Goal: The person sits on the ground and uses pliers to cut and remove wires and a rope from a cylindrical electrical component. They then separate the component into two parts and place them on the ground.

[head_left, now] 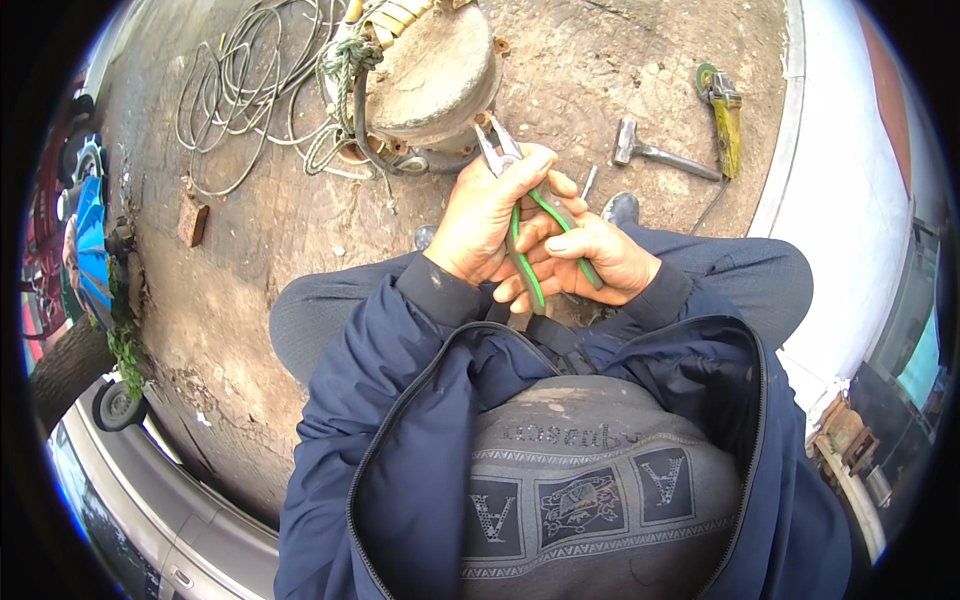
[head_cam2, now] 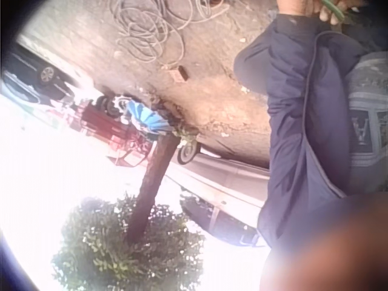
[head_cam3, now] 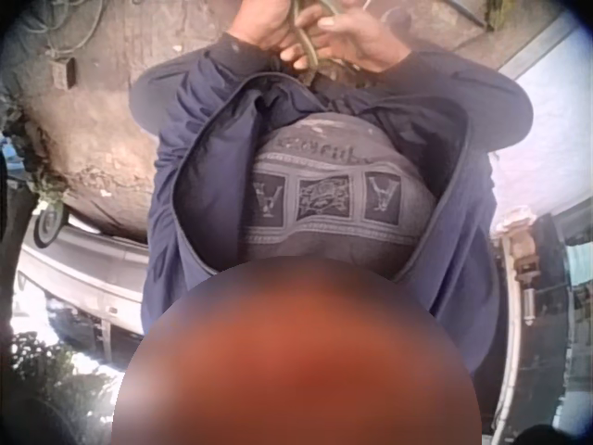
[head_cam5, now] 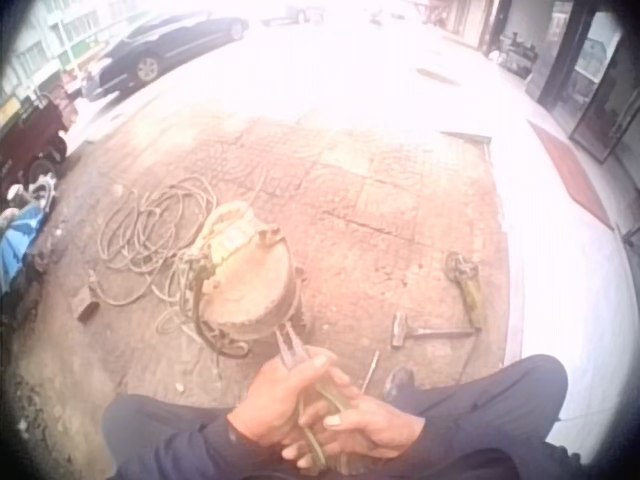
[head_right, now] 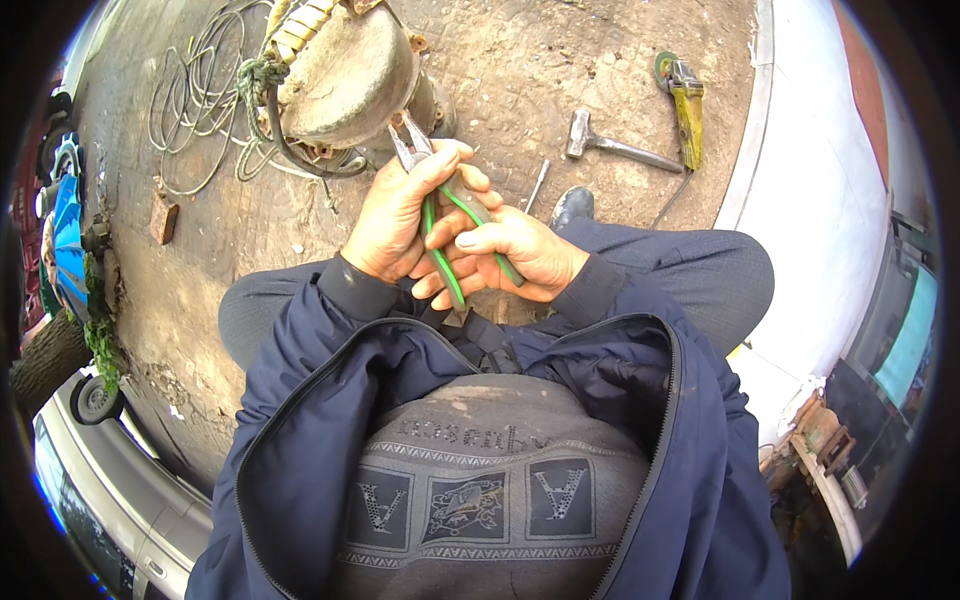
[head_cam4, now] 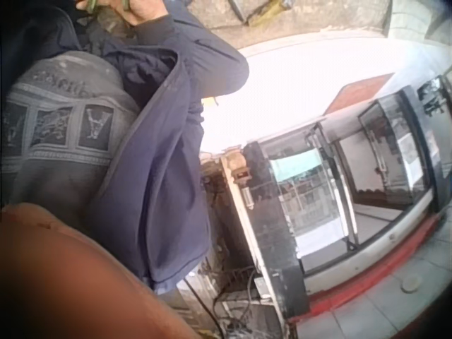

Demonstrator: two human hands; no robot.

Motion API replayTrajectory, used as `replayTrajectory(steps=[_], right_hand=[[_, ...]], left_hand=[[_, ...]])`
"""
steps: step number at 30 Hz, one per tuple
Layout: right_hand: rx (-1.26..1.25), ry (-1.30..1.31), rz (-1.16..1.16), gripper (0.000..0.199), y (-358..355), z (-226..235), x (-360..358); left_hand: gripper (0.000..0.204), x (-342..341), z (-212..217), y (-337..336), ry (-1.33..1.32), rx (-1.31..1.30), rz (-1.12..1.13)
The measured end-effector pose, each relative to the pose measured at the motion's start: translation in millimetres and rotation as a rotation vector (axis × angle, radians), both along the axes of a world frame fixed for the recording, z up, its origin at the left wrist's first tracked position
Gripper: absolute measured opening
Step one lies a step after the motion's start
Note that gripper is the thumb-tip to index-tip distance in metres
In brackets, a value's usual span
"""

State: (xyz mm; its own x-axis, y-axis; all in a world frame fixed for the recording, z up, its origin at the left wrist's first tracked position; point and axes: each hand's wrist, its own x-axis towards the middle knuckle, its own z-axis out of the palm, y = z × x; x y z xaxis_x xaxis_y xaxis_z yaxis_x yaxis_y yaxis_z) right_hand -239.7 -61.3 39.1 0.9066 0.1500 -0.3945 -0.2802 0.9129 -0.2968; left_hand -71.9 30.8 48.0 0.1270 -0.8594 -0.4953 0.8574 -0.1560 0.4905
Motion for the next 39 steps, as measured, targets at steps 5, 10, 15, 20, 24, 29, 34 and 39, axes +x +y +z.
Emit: replayTrajectory(steps=[5, 10, 15, 20, 24, 29, 34, 39], right_hand=[[0.049, 0.056, -0.062, 0.031, 14, -3, 15], [0.053, 0.029, -0.196, 0.032, 44, -22, 26], [-0.065, 0.162, -0.08, 0.034, 14, -4, 24], [-0.482, 0.3, 0.349, 0.05, -91, 44, 17], [-0.456, 0.255, 0.275, 0.04, -81, 46, -4], [-0.13, 0.077, 0.07, 0.036, -25, 6, -7], [0.06, 0.051, -0.05, 0.041, 3, -3, 4], [0.145, 0.05, -0.109, 0.04, 23, -4, 13]], left_hand=[[0.023, 10, 1, -3, -0.103, 0.138, -0.016], [0.022, 16, -3, 0, -0.266, 0.284, -0.082], [0.017, -5, -15, -16, -0.199, 0.198, 0.121], [0.025, -40, -23, -51, -0.111, 0.009, 0.392], [0.027, -37, -15, -37, -0.103, -0.041, 0.213], [0.028, -16, -7, -14, -0.039, 0.047, 0.125], [0.028, 3, -3, -4, 0.011, 0.103, 0.016], [0.028, 15, 3, 2, -0.015, 0.178, -0.056]])
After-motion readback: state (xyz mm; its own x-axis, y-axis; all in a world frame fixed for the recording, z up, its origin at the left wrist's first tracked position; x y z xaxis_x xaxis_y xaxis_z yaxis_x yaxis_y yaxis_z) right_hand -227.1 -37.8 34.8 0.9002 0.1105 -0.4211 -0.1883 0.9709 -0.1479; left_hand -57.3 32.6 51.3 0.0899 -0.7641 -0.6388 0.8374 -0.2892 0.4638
